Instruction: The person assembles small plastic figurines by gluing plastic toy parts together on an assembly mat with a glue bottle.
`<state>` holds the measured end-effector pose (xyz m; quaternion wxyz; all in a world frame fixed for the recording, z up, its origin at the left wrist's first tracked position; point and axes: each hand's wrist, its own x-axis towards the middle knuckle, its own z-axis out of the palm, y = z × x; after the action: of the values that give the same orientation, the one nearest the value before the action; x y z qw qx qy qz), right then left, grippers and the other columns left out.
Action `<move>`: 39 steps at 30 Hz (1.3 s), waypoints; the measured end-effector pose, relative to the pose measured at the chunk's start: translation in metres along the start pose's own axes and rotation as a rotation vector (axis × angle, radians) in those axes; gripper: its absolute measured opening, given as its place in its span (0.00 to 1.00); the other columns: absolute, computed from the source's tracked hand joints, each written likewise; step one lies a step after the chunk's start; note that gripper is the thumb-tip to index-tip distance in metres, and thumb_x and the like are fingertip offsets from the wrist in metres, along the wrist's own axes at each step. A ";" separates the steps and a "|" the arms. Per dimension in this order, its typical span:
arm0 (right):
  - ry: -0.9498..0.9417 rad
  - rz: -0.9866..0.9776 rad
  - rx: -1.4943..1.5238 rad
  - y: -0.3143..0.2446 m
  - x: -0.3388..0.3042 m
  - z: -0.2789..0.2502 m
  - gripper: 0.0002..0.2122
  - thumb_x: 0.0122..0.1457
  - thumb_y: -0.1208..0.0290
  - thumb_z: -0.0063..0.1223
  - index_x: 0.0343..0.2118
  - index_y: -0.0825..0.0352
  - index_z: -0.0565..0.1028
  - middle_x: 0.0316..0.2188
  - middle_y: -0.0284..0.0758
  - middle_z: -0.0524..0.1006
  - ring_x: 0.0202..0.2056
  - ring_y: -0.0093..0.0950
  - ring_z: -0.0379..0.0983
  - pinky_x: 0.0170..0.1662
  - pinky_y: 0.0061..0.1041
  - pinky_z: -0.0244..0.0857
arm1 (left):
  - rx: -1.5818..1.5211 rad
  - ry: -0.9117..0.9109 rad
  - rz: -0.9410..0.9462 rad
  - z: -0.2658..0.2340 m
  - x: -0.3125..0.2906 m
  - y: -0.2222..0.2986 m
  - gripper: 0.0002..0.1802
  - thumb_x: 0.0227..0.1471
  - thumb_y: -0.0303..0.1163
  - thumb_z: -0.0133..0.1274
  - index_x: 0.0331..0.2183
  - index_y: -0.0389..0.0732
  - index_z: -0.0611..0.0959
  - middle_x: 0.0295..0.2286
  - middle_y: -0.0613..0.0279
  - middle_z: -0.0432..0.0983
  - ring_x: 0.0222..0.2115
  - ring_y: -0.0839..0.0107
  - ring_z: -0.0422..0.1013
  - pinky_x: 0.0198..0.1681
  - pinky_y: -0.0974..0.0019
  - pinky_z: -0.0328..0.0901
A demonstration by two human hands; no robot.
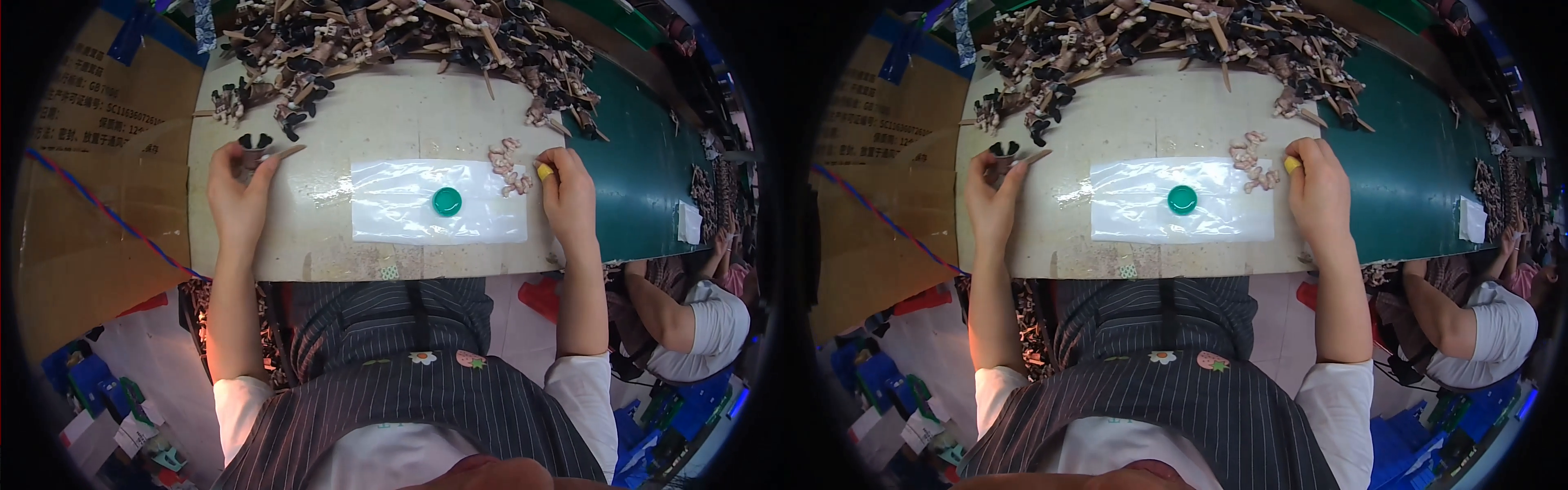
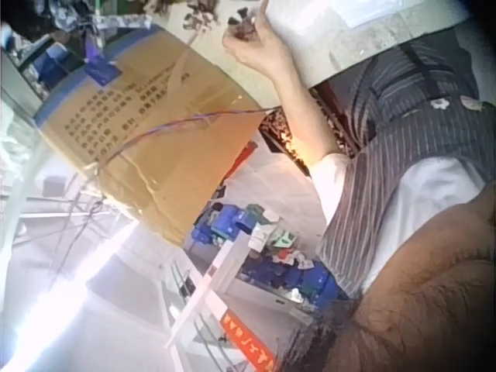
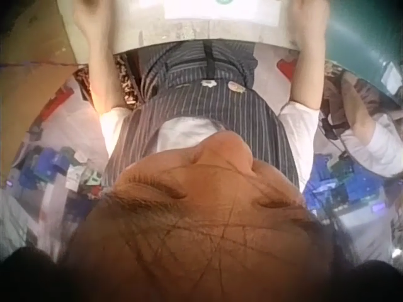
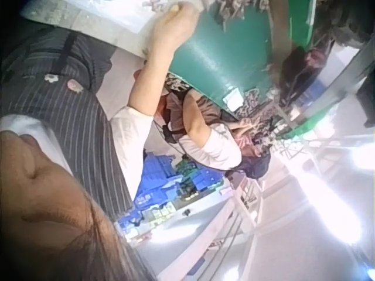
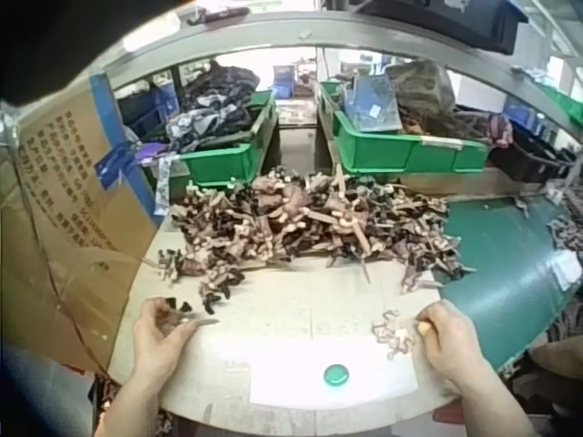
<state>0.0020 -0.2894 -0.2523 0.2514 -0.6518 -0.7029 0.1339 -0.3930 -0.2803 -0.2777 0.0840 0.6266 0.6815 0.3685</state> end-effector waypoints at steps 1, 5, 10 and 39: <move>0.033 -0.021 -0.054 0.001 0.000 0.002 0.07 0.49 0.84 0.46 0.32 0.69 0.72 0.31 0.44 0.72 0.33 0.43 0.71 0.37 0.34 0.64 | -0.327 -0.006 -0.120 -0.002 -0.003 -0.002 0.18 0.44 0.26 0.61 0.36 0.32 0.73 0.32 0.56 0.72 0.35 0.67 0.69 0.40 0.67 0.64; 0.158 -0.152 -0.180 0.009 -0.006 0.010 0.11 0.47 0.85 0.46 0.34 0.68 0.74 0.31 0.41 0.72 0.35 0.40 0.70 0.38 0.34 0.65 | -0.796 -0.069 -0.250 -0.024 -0.017 0.005 0.21 0.46 0.19 0.58 0.44 0.34 0.70 0.35 0.60 0.72 0.37 0.75 0.69 0.43 0.71 0.64; 0.165 -0.173 -0.149 0.011 -0.006 0.009 0.13 0.46 0.86 0.46 0.35 0.68 0.75 0.32 0.40 0.73 0.35 0.39 0.71 0.39 0.32 0.65 | -1.150 -0.192 -0.363 -0.051 -0.034 0.018 0.21 0.51 0.21 0.50 0.48 0.34 0.68 0.40 0.55 0.72 0.40 0.66 0.71 0.46 0.65 0.67; -0.177 -0.165 0.199 -0.081 -0.033 0.031 0.07 0.45 0.86 0.51 0.29 0.71 0.75 0.26 0.41 0.73 0.29 0.36 0.72 0.33 0.28 0.65 | -1.211 -0.575 -0.432 -0.016 -0.086 0.074 0.19 0.51 0.18 0.53 0.46 0.33 0.71 0.36 0.64 0.73 0.38 0.79 0.70 0.42 0.75 0.65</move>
<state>-0.0825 -0.3266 -0.2420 0.2621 -0.5493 -0.7567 0.2386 -0.3260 -0.3700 -0.2511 0.6662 0.3929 0.4164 0.4779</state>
